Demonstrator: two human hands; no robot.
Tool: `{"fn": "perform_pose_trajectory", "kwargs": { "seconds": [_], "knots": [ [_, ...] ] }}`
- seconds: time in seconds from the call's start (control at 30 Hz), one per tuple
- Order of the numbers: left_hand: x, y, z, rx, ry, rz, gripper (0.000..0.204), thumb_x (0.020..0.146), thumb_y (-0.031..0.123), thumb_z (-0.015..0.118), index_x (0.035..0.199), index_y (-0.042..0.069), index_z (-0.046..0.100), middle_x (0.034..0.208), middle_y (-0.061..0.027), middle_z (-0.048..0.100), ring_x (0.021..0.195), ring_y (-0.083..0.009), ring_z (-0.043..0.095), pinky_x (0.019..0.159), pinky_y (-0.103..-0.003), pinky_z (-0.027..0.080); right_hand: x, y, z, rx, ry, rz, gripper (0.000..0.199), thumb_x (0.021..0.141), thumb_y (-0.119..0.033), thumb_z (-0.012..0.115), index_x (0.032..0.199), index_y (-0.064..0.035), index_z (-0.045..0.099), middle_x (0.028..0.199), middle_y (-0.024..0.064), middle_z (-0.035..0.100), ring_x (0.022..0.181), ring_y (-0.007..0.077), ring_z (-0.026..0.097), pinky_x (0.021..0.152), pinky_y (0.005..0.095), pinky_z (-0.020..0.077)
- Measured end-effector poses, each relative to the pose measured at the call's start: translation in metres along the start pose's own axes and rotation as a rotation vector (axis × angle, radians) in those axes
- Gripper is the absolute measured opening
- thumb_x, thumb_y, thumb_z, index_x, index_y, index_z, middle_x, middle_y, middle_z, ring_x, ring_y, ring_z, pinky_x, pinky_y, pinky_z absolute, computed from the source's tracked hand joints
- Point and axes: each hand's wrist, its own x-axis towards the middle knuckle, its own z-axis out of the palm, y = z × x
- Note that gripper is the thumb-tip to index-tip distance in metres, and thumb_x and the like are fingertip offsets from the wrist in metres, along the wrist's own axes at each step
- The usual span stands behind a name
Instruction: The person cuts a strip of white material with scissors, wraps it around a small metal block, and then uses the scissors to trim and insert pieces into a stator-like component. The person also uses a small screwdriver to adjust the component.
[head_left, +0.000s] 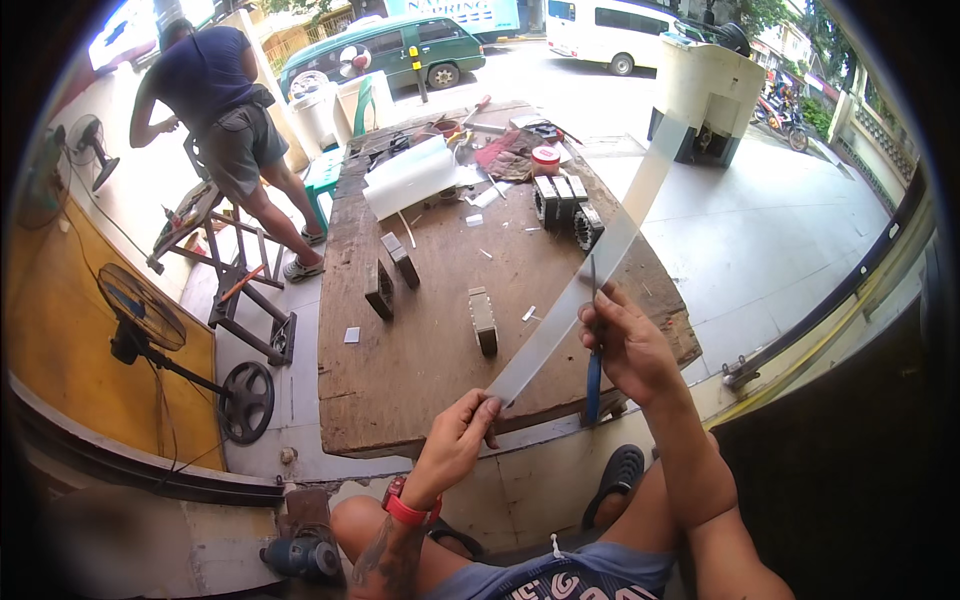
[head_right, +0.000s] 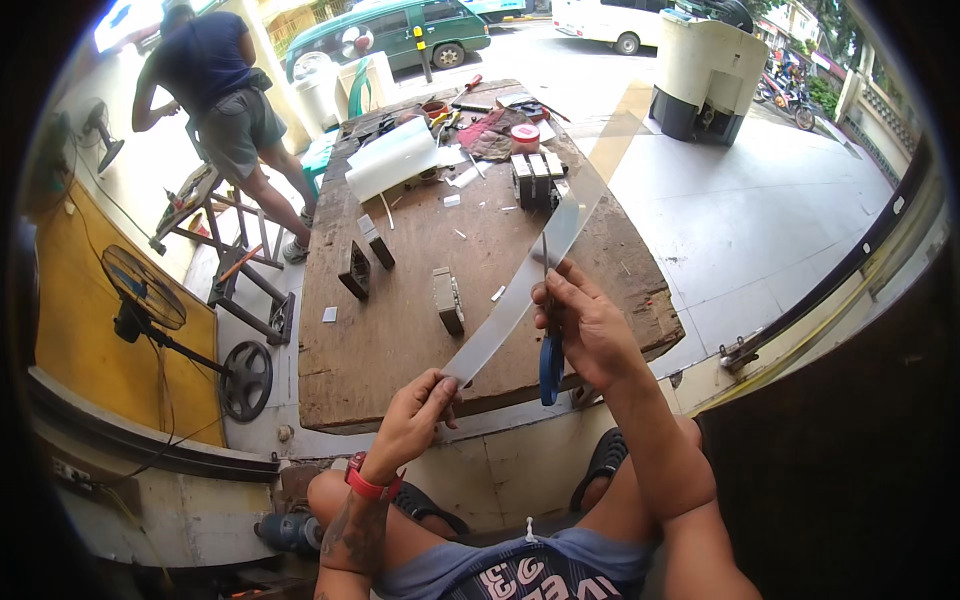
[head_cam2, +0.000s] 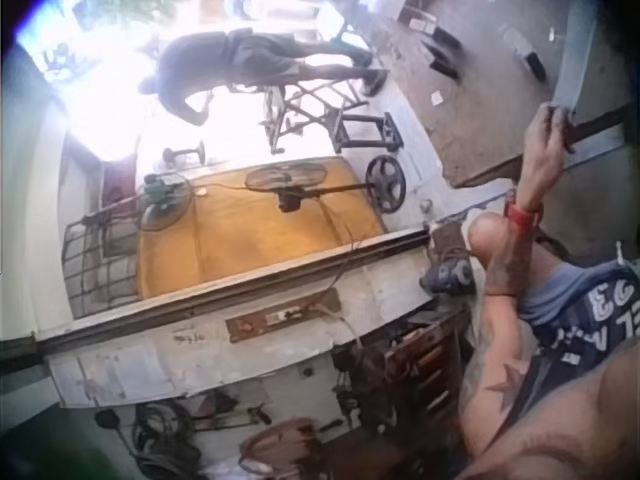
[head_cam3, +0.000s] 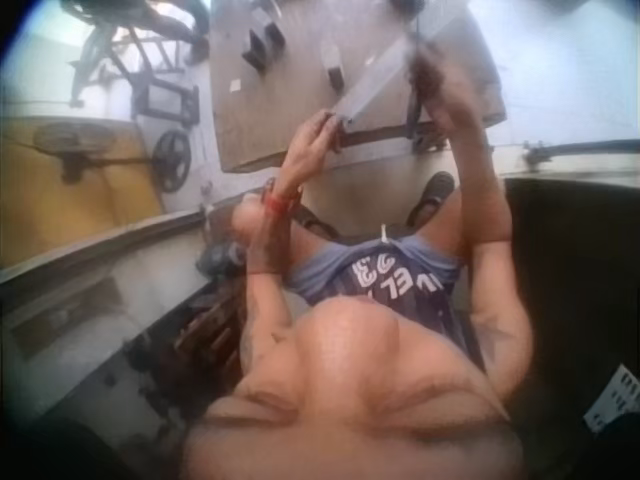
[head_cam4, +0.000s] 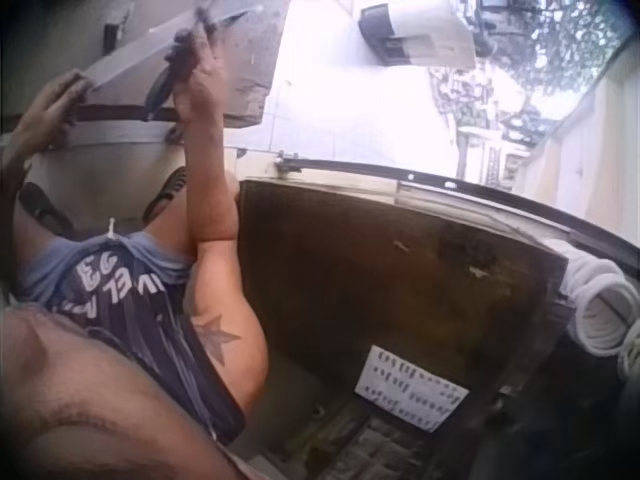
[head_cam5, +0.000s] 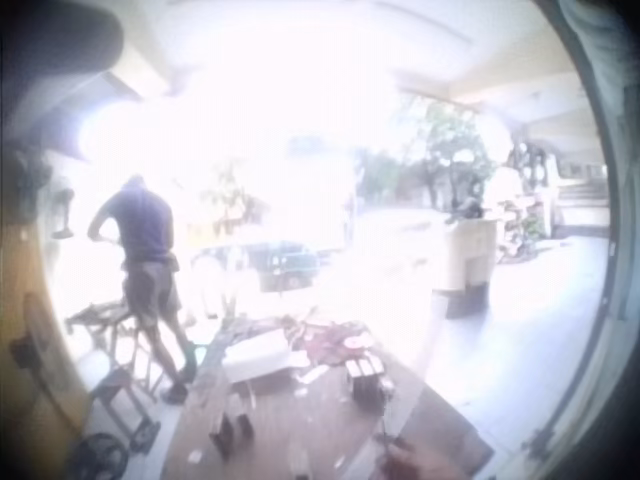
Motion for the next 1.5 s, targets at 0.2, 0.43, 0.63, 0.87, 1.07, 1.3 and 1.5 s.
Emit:
{"fn": "perform_pose_trajectory", "kwargs": {
  "seconds": [0.2, 0.43, 0.63, 0.87, 1.07, 1.3, 1.5],
  "knots": [
    [0.005, -0.008, 0.015, 0.1, 0.288, 0.142, 0.029, 0.112, 0.026, 0.055, 0.105, -0.001, 0.062, 0.088, -0.0013, 0.065, 0.072, -0.0077, 0.058, 0.063, -0.026, 0.049, -0.016, 0.074, 0.045, -0.183, -0.14, 0.266, 0.05, 0.108, -0.024, 0.063, 0.152, -0.0048, 0.048, 0.107, 0.0014, 0.068, 0.097, 0.0092, 0.063, 0.084, 0.0269, 0.0522],
    [0.013, -0.005, 0.003, -0.153, 0.139, 0.077, 0.024, 0.109, 0.025, 0.061, 0.104, 0.002, 0.064, 0.083, 0.0021, 0.062, 0.071, -0.0067, 0.055, 0.06, -0.026, 0.045, -0.021, 0.075, 0.044, -0.247, -0.142, 0.289, 0.044, 0.108, -0.023, 0.063, 0.146, -0.0024, 0.055, 0.107, 0.0001, 0.067, 0.1, 0.008, 0.062, 0.086, 0.0265, 0.0532],
    [0.015, 0.006, -0.003, 0.062, 0.112, 0.286, 0.022, 0.107, 0.021, 0.064, 0.104, 0.0, 0.065, 0.082, -0.0038, 0.06, 0.074, -0.0097, 0.054, 0.062, -0.028, 0.043, -0.017, 0.067, 0.039, -0.201, -0.12, 0.304, 0.046, 0.107, -0.024, 0.065, 0.146, -0.0035, 0.055, 0.101, 0.0008, 0.069, 0.089, 0.0088, 0.064, 0.081, 0.0254, 0.0534],
    [-0.004, 0.02, -0.051, 0.37, 0.048, 0.337, 0.021, 0.101, 0.018, 0.069, 0.096, -0.002, 0.069, 0.08, -0.0086, 0.059, 0.074, -0.016, 0.054, 0.068, -0.031, 0.044, -0.004, 0.04, 0.021, -0.026, -0.028, 0.189, 0.031, 0.107, -0.015, 0.063, 0.137, -0.007, 0.061, 0.098, 0.0055, 0.067, 0.084, 0.0139, 0.062, 0.077, 0.0274, 0.0536],
    [-0.037, 0.012, -0.104, 0.364, -0.003, 0.155, 0.025, 0.101, 0.023, 0.07, 0.094, -0.002, 0.069, 0.08, -0.0056, 0.058, 0.078, -0.0148, 0.055, 0.071, -0.031, 0.043, 0.011, 0.007, -0.027, -0.056, 0.086, 0.009, 0.025, 0.106, -0.016, 0.064, 0.13, -0.0064, 0.064, 0.096, 0.0044, 0.068, 0.084, 0.0144, 0.063, 0.076, 0.0273, 0.0536],
    [-0.085, -0.005, -0.159, 0.159, 0.104, 0.065, 0.025, 0.104, 0.025, 0.069, 0.101, 0.0, 0.069, 0.086, -0.0001, 0.064, 0.084, -0.0097, 0.059, 0.08, -0.027, 0.047, -0.01, -0.088, -0.091, 0.03, 0.416, -0.454, 0.029, 0.107, -0.019, 0.064, 0.134, -0.0091, 0.064, 0.094, 0.0023, 0.067, 0.079, 0.0108, 0.06, 0.073, 0.0233, 0.0528],
    [-0.039, -0.009, -0.082, -0.069, 0.179, 0.327, 0.027, 0.111, 0.022, 0.058, 0.117, -0.003, 0.065, 0.095, -0.004, 0.069, 0.087, -0.0112, 0.066, 0.082, -0.027, 0.054, -0.033, -0.042, -0.027, -0.533, 0.182, -0.345, 0.04, 0.109, -0.021, 0.06, 0.146, -0.0072, 0.06, 0.098, 0.0029, 0.07, 0.082, 0.0086, 0.064, 0.074, 0.0216, 0.0534]
  ]
}}
